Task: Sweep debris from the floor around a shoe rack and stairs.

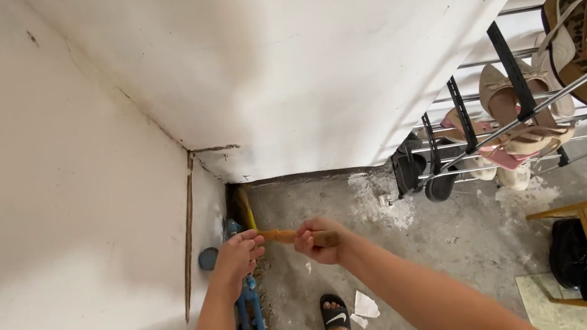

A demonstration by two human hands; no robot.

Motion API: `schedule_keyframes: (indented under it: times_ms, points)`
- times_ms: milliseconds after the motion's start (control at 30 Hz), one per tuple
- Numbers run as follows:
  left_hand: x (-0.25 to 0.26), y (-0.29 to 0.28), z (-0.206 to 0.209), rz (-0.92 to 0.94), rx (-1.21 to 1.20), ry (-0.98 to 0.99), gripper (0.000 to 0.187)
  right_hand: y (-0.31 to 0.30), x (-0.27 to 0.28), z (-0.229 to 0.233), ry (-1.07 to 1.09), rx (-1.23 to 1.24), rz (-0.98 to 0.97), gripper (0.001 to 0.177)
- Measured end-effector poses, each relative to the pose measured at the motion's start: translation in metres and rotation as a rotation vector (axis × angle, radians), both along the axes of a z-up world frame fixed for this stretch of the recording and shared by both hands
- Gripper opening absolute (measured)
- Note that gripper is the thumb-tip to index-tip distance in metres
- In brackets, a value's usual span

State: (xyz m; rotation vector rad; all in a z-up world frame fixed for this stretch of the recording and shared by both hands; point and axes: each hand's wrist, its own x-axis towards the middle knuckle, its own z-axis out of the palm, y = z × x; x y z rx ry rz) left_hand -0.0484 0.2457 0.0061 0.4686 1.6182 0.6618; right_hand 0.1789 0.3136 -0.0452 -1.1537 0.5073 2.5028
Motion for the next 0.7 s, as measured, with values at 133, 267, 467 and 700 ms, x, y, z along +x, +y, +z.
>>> schedule_keyframes:
  times_ms: [133, 267, 467, 700]
  points:
    - [0.003, 0.009, -0.003, -0.003, 0.009, -0.038, 0.045, -0.007, 0.018, -0.043, 0.020, -0.063, -0.170, 0.029]
    - [0.004, 0.017, 0.009, -0.085, -0.007, 0.046, 0.047, -0.026, -0.002, 0.026, -0.137, 0.028, -0.235, 0.024]
    - [0.027, 0.032, 0.018, -0.162, -0.025, 0.073, 0.048, -0.018, 0.013, 0.051, -0.112, 0.068, -0.207, 0.039]
    - [0.044, 0.037, 0.033, -0.279, 0.007, 0.086, 0.048, 0.006, 0.085, -0.047, 0.112, -0.187, -0.416, 0.054]
